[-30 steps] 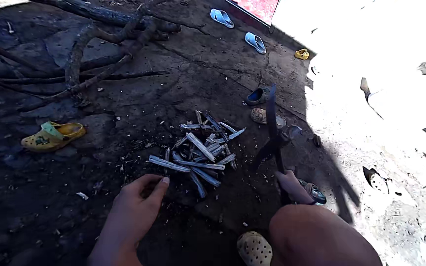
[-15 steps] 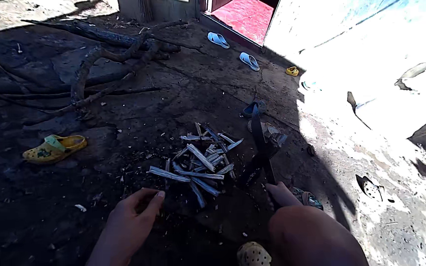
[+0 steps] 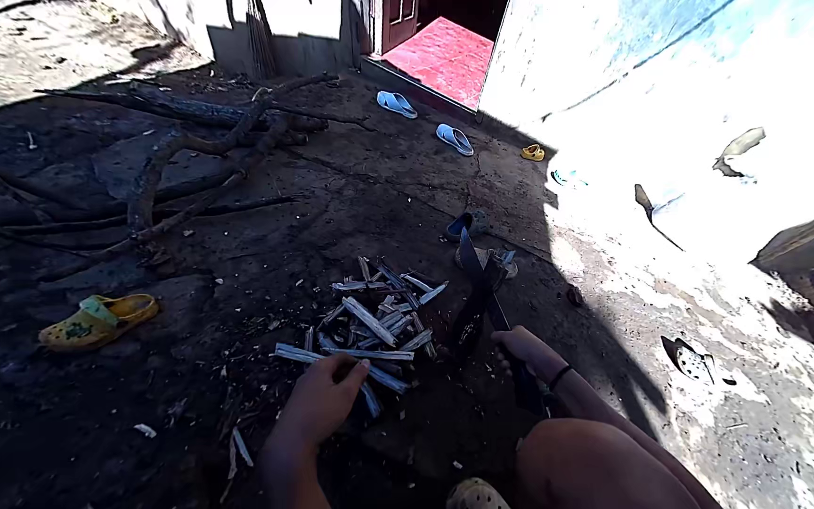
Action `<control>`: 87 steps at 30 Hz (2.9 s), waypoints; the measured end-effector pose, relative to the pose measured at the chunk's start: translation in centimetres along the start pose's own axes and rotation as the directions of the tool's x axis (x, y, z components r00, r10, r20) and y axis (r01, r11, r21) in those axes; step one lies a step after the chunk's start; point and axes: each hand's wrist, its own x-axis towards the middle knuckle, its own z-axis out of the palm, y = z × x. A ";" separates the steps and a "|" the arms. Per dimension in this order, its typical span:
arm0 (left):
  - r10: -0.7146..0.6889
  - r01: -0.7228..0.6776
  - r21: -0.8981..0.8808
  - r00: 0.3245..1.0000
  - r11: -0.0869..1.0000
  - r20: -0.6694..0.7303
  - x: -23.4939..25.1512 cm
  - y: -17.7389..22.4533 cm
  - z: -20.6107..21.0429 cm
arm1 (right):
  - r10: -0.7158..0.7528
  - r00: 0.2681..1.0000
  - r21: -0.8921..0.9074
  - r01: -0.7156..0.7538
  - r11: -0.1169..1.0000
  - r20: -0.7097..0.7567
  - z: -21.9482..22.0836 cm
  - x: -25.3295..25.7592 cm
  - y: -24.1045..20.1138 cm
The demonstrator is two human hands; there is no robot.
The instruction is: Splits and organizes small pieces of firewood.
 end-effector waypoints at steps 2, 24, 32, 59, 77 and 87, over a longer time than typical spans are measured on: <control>0.017 -0.017 0.008 1.000 1.000 -0.004 0.4 1.9 -0.3 | -0.054 0.998 0.051 0.052 0.997 0.036 -0.4 -0.4 0.8; -0.131 0.125 -0.044 0.976 0.991 -0.172 -3.3 -4.5 -4.4 | -0.887 0.193 0.169 0.977 0.133 -0.419 -5.4 -10.0 -2.0; -0.096 0.096 -0.007 0.987 0.995 -0.129 -4.3 -4.8 -5.0 | -0.656 0.698 0.094 0.702 0.706 -0.288 -4.4 -5.5 1.5; -0.130 0.116 -0.104 0.980 0.988 -0.149 -3.6 -7.8 -4.8 | -0.407 0.897 0.062 0.422 0.904 -0.170 0.5 1.1 7.8; -0.079 0.059 -0.095 0.972 0.994 -0.219 -4.8 -6.0 -6.5 | -0.400 0.904 -0.180 0.373 0.910 -0.149 -1.1 1.0 7.8; -0.112 0.055 -0.210 0.956 0.976 -0.271 -3.6 -4.8 -5.7 | -0.739 0.569 0.162 0.819 0.551 -0.361 -6.1 -11.1 -2.6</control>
